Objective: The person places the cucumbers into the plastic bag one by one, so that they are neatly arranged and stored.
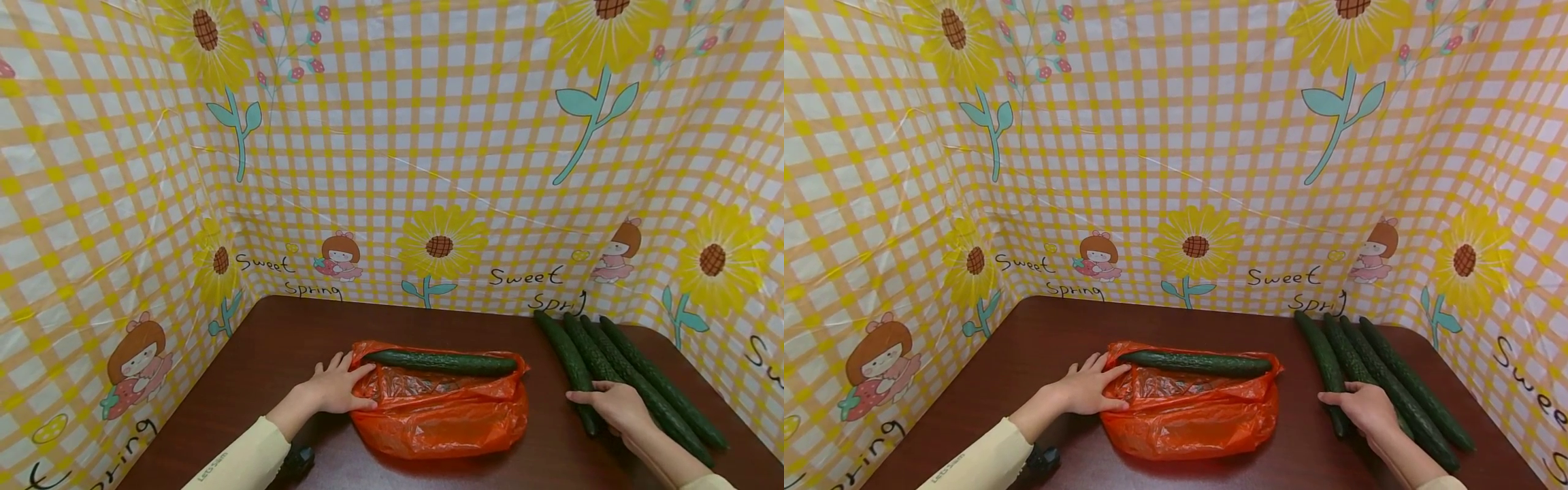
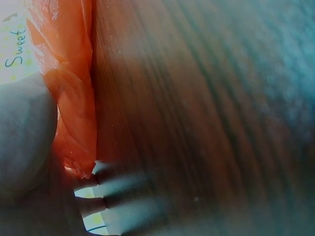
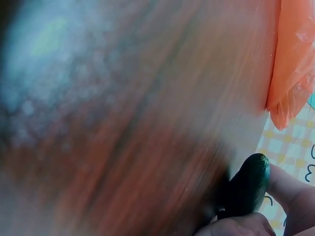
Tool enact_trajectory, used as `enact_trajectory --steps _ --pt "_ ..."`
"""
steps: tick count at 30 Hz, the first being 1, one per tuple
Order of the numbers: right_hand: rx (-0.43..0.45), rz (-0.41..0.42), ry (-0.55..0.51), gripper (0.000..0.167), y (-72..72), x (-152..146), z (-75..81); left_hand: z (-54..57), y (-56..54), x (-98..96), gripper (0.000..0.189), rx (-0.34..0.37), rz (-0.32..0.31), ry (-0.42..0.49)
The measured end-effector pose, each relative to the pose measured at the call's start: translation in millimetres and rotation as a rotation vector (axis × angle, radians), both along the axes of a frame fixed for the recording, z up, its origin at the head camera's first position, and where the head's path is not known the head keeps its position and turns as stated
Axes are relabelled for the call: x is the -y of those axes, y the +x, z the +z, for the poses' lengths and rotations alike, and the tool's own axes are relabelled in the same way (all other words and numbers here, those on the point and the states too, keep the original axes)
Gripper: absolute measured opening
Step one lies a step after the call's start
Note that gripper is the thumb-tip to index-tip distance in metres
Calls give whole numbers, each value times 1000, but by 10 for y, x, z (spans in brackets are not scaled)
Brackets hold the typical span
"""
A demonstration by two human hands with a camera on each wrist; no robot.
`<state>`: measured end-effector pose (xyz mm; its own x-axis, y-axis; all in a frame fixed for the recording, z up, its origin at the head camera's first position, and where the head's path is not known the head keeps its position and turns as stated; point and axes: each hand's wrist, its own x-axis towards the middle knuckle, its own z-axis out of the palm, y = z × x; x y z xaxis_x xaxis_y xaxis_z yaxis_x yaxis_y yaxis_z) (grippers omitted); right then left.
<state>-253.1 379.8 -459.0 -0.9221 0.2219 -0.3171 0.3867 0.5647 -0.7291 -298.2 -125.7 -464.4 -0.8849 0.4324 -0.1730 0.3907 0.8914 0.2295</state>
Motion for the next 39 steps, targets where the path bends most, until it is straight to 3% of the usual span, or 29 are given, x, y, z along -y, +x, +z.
enact_trajectory --steps 29,36,39 --pt "-43 21 21 75 -22 -27 2 -2 -4 13 78 -2 4 -3" --pt "-54 -5 -11 51 11 -48 12 19 17 6 77 5 5 7" --pt "-66 -16 -30 51 28 -58 21 24 24 4 76 13 5 8"
